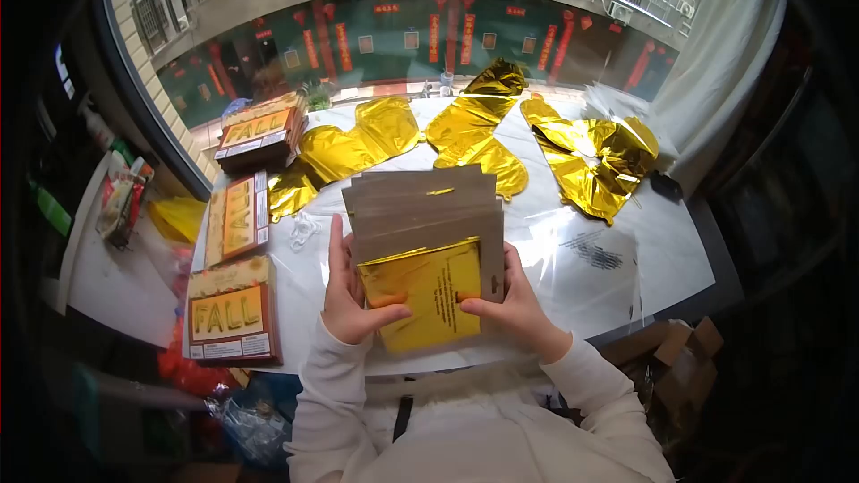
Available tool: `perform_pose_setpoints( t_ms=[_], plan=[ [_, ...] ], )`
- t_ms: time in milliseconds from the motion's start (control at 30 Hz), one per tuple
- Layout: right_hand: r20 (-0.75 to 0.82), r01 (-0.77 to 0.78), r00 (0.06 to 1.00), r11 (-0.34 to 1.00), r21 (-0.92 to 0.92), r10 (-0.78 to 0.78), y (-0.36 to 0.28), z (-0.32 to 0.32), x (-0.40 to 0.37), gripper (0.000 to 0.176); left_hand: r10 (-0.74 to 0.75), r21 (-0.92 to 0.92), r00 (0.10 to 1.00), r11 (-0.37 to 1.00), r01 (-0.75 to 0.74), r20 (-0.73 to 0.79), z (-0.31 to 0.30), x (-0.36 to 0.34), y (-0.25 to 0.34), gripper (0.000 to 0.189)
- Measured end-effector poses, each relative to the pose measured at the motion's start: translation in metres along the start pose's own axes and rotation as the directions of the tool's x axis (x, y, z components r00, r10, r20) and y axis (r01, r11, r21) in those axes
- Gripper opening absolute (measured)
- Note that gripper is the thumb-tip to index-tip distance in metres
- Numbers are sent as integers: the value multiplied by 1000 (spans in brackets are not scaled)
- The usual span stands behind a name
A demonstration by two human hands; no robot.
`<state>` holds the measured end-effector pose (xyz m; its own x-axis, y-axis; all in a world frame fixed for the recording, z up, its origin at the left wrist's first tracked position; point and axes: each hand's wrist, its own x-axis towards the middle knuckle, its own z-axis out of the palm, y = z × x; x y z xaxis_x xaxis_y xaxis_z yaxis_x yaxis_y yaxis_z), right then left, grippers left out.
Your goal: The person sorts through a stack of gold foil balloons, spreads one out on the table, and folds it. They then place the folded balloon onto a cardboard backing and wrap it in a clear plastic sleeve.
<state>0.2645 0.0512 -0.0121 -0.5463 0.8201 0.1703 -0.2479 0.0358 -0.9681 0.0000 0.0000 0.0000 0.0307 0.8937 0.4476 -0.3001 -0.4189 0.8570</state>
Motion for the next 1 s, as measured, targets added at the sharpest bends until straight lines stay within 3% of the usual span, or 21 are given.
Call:
perform_pose_setpoints(
  t_ms=[100,167,200,300,333,367,400,433,467,500,533,567,600,667,700,733,767,833,933,967,1000],
  plan=[
    [-73,-56,996,998,19,57,7,5,-9,86,-112,87,990,989,119,-89,13,-7,-2,124],
    [-79,68,994,997,-46,-71,2,8,-8,87,-53,96,985,993,69,-164,22,-6,4,117],
    [-86,129,987,991,-47,-133,-2,11,-7,65,-48,101,985,993,65,-165,23,-3,5,117],
    [22,325,933,819,-473,-358,16,-12,-9,79,360,388,933,858,-338,16,24,-2,10,101],
    [25,324,935,821,-470,-354,23,-22,-11,79,89,118,977,991,-66,-194,30,-7,11,90],
    [76,319,932,701,-638,-356,31,-34,-14,86,90,122,976,990,-67,-199,25,-3,10,90],
    [127,312,929,547,-777,-349,35,-40,-13,93,227,400,972,898,-182,-67,14,5,6,84],
    [133,319,927,547,-774,-352,27,-33,-8,93,317,626,943,717,-307,100,6,11,1,80],
    [133,373,923,754,-540,-361,19,-23,-4,99,358,584,928,734,-347,101,5,10,-8,73],
    [128,391,920,886,-251,-370,13,-17,0,105,289,555,957,791,-258,33,1,5,-17,65],
    [72,309,951,926,-217,-300,17,-12,8,104,78,188,974,981,-38,-211,11,4,-21,61],
    [77,297,955,925,-237,-287,13,-10,2,97,-216,-250,914,959,133,-343,21,3,-25,58],
    [26,253,967,941,-226,-254,7,-4,3,88,-220,-247,912,959,138,-345,17,1,-32,58],
    [-19,211,975,954,-211,-220,-1,0,2,79,10,34,957,999,0,-288,2,-1,-55,55],
    [33,223,974,922,-318,-225,-5,-2,2,69,15,39,957,999,-4,-291,-3,-1,-55,55],
    [86,242,970,874,-420,-227,-7,-4,5,60,195,237,975,957,-167,-102,-10,0,-54,60],
    [-66,162,978,916,-367,-200,-4,0,3,34,327,389,938,854,-347,119,-17,0,-52,65],
    [33,327,929,773,-544,-369,19,-15,2,20,253,450,944,832,-324,213,-14,-1,-20,66],
    [52,410,869,656,-634,-492,11,-14,2,16,64,339,997,937,-77,48,5,-6,-6,66],
    [54,414,867,655,-633,-495,8,-15,2,16,68,342,997,936,-80,48,2,-5,-9,66],
    [28,338,922,770,-542,-386,5,-16,2,19,144,437,981,880,-186,129,-6,-4,-15,64]
  ],
)
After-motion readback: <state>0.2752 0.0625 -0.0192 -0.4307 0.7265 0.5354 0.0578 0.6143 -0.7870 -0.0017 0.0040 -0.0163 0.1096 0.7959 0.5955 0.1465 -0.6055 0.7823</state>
